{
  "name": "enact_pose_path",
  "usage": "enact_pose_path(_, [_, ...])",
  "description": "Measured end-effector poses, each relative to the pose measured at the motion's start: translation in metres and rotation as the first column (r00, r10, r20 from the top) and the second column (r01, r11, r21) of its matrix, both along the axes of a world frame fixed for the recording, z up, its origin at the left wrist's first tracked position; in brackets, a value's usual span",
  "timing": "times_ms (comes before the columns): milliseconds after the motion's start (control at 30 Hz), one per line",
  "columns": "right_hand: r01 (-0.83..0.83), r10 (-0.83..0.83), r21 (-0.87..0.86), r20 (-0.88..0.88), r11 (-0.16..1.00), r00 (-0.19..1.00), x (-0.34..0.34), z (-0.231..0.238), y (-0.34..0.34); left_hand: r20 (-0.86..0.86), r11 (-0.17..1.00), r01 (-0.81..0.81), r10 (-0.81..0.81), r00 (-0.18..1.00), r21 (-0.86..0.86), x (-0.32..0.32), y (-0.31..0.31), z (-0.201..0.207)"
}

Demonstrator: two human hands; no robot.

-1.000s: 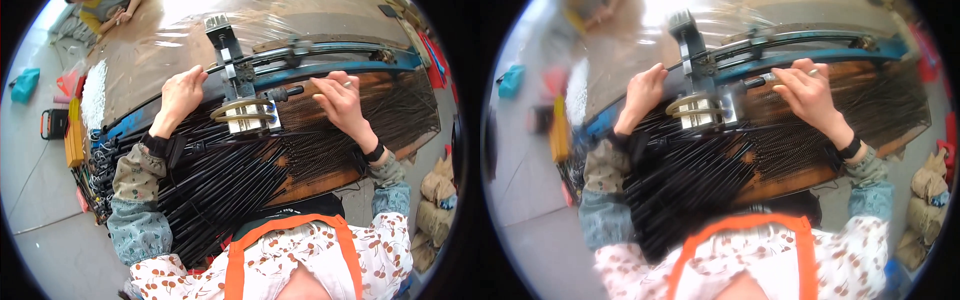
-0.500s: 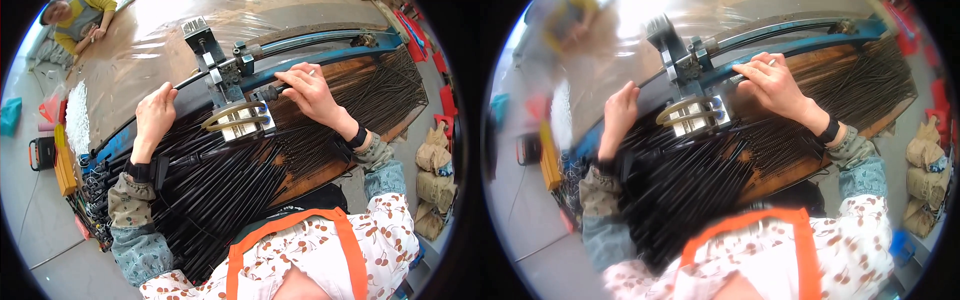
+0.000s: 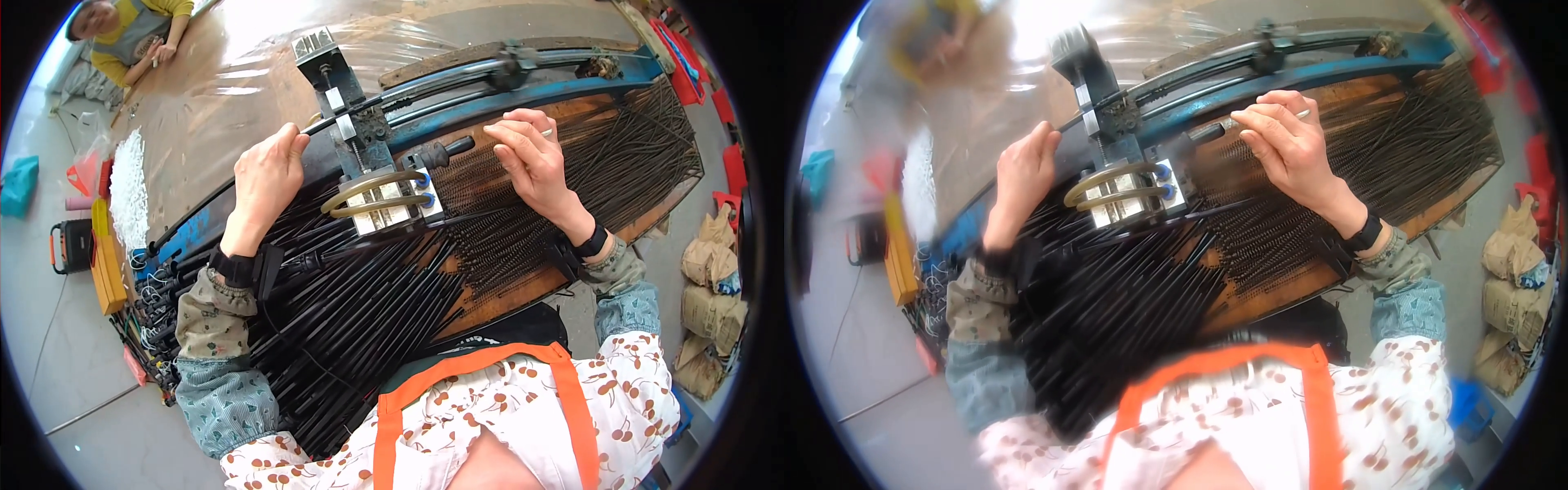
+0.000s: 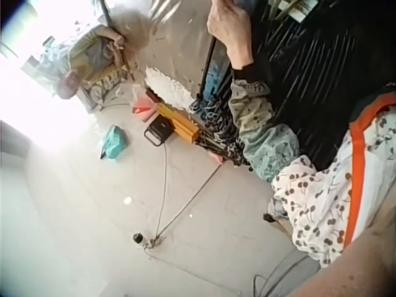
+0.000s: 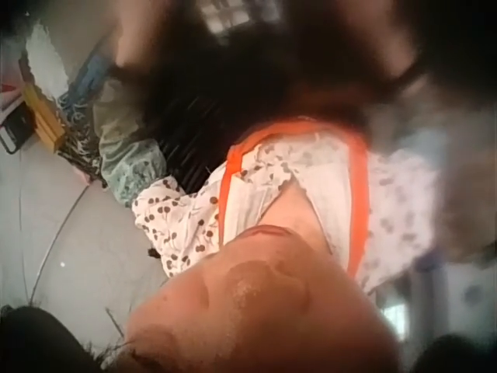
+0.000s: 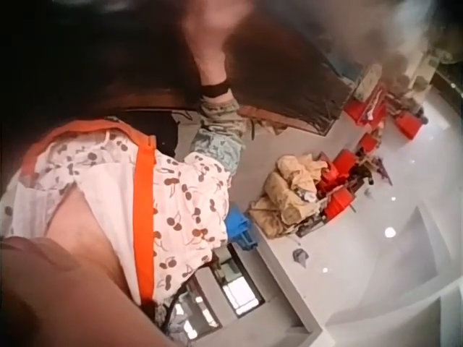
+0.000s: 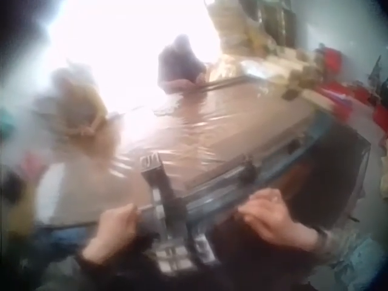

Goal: The person picks up a spring and a rod, slides the spring onto the rod, and places the assembly into a machine. They then pull a lever on the machine and move the finished rod onto a pile.

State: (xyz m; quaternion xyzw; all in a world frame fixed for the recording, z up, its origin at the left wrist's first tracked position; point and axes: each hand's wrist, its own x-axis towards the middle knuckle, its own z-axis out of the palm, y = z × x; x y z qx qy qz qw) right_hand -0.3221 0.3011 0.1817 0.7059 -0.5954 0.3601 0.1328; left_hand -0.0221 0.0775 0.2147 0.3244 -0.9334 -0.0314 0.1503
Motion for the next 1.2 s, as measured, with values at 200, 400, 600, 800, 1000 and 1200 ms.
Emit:
enact_pose_path(200, [-0.035, 0.035, -0.015, 0.015, 0.999, 0.999, 0.002, -0.006, 0.0, 0.048, 0.999, -0.047, 0.047, 0.998, 0.005, -0.001, 0.001, 0.001])
enact_pose_path(400, [-0.026, 0.023, 0.1, 0.034, 0.995, 0.999, 0.011, -0.002, -0.012, -0.005, 1.0, -0.012, 0.012, 1.0, 0.02, -0.01, 0.0, 0.001])
enact_pose_path(600, [-0.283, 0.203, 0.162, 0.385, 0.945, 0.9, 0.022, -0.012, -0.023, -0.015, 1.0, -0.016, 0.016, 1.0, -0.007, 0.004, -0.001, -0.006])
enact_pose_path(800, [-0.144, 0.018, 0.325, 0.361, 0.935, 0.932, -0.038, -0.024, -0.024, -0.059, 0.986, 0.097, -0.106, 0.993, -0.134, -0.006, 0.0, -0.015])
enact_pose_path(1000, [0.725, -0.479, 0.131, -0.67, 0.676, 0.567, -0.25, -0.068, 0.061, 0.014, 0.886, 0.125, -0.133, 0.991, -0.446, 0.05, -0.056, -0.02])
enact_pose_path(1200, [0.46, -0.251, 0.325, -0.519, 0.826, 0.817, -0.283, -0.075, 0.094, 0.082, 0.823, -0.125, 0.204, 0.976, -0.555, 0.089, -0.015, -0.011])
